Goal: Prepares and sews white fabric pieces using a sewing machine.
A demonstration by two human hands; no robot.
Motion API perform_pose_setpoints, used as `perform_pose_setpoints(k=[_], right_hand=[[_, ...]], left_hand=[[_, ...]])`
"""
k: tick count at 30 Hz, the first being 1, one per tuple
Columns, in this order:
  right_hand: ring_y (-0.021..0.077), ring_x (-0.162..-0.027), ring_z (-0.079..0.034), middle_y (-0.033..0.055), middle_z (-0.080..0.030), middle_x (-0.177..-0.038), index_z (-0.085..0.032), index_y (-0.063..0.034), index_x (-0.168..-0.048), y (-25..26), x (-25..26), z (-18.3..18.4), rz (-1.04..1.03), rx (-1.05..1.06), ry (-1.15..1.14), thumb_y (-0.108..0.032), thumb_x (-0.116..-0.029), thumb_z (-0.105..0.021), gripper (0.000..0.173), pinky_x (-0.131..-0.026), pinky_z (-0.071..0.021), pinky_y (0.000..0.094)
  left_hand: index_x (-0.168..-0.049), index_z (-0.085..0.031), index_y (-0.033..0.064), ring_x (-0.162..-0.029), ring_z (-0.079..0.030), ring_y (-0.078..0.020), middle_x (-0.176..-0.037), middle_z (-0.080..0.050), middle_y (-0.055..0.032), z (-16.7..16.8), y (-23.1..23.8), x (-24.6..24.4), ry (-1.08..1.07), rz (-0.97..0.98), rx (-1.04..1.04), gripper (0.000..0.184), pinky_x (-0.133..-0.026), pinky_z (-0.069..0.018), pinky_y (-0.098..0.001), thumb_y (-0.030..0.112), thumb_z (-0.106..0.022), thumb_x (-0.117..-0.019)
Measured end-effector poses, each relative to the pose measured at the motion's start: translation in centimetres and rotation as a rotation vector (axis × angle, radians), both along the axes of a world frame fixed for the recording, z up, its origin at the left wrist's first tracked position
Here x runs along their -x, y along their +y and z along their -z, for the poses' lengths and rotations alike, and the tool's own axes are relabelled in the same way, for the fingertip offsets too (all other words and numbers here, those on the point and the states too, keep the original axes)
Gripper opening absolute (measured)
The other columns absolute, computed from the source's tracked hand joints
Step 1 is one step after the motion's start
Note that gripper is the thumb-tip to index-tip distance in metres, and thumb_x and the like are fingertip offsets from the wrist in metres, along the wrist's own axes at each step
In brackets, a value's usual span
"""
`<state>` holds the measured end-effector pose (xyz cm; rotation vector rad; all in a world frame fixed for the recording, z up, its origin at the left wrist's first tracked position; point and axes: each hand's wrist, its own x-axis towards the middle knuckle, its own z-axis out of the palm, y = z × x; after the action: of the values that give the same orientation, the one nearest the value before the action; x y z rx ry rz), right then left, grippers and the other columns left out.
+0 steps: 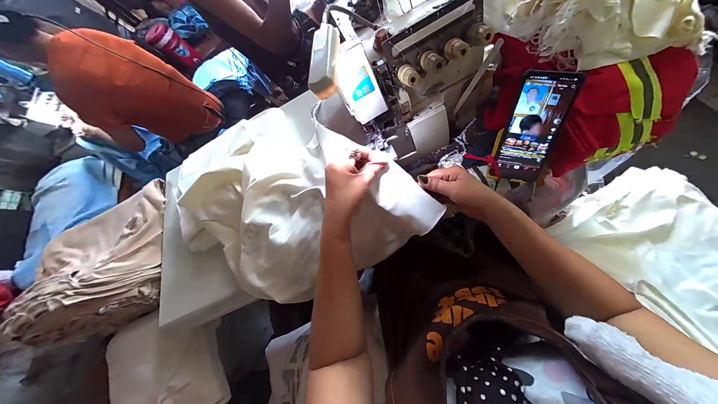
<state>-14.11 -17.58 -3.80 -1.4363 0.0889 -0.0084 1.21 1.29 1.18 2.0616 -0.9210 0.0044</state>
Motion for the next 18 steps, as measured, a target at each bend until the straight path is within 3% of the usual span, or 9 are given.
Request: perform_pose_setpoints(k=[6, 11, 14, 17, 18], right_hand=[[0.0093, -0.074, -0.071, 0.0033, -0.074, -0.090, -0.071, -0.0020, -0.105, -0.2, 0.7, 0.6, -0.144, -0.211, 0.042, -0.021, -0.1092, -0.046, 0.032, -0.067, -0.0620, 0.0262], [0.0149, -0.076, -0.074, 0.0085, -0.076, -0.092, -0.072, 0.0015, -0.101, 0.5, 0.9, 0.8, -0.149, -0.251, 0.078, -0.014, -0.1073, -0.049, 0.029, -0.070, -0.0636, 0.0296], [0.0111, -0.077, -0.072, 0.0067, -0.075, -0.094, -0.073, 0.0003, -0.103, 0.5, 0.8, 1.6, -0.034, -0.046, 0.002, -0.012, -0.1040, -0.055, 0.022, -0.072, -0.0621, 0.0283], [0.0113, -0.097, -0.067, 0.0082, -0.070, -0.110, -0.073, -0.0019, -0.104, -0.2, -1.0, 1.4, 0.159, 0.260, -0.254, -0.011, -0.0980, -0.063, 0.015, -0.085, -0.0575, 0.0300], [0.0125, -0.105, -0.066, 0.0088, -0.068, -0.116, -0.073, -0.0035, -0.106, -0.4, -1.5, 0.7, 0.177, 0.304, -0.331, -0.012, -0.0967, -0.065, 0.015, -0.091, -0.0570, 0.0305]], left_hand=[[-0.092, -0.073, 0.0050, -0.075, -0.064, 0.0010, -0.084, -0.071, 0.0022, -1.0, 1.1, -1.8, 0.093, 0.028, -0.030, 0.010, -0.074, -0.0543, -0.0191, 0.008, -0.080, -0.0851], [-0.095, -0.073, 0.0045, -0.081, -0.066, 0.0011, -0.089, -0.072, 0.0022, -1.2, 1.4, -2.0, 0.156, 0.068, -0.011, 0.005, -0.080, -0.0556, -0.0193, 0.008, -0.074, -0.0919], [-0.097, -0.073, 0.0030, -0.083, -0.065, 0.0020, -0.091, -0.071, 0.0029, -1.3, 1.8, -2.2, 0.168, 0.151, 0.013, 0.006, -0.081, -0.0547, -0.0187, 0.006, -0.068, -0.0955], [-0.095, -0.073, 0.0037, -0.081, -0.067, 0.0022, -0.088, -0.073, 0.0060, -1.7, 2.3, -1.8, 0.297, 0.335, 0.060, 0.006, -0.078, -0.0574, -0.0189, 0.000, -0.069, -0.0923], [-0.096, -0.073, 0.0049, -0.086, -0.068, 0.0001, -0.092, -0.074, 0.0056, -1.7, 2.5, -1.9, 0.340, 0.438, 0.079, 0.009, -0.082, -0.0581, -0.0210, -0.002, -0.069, -0.0909]])
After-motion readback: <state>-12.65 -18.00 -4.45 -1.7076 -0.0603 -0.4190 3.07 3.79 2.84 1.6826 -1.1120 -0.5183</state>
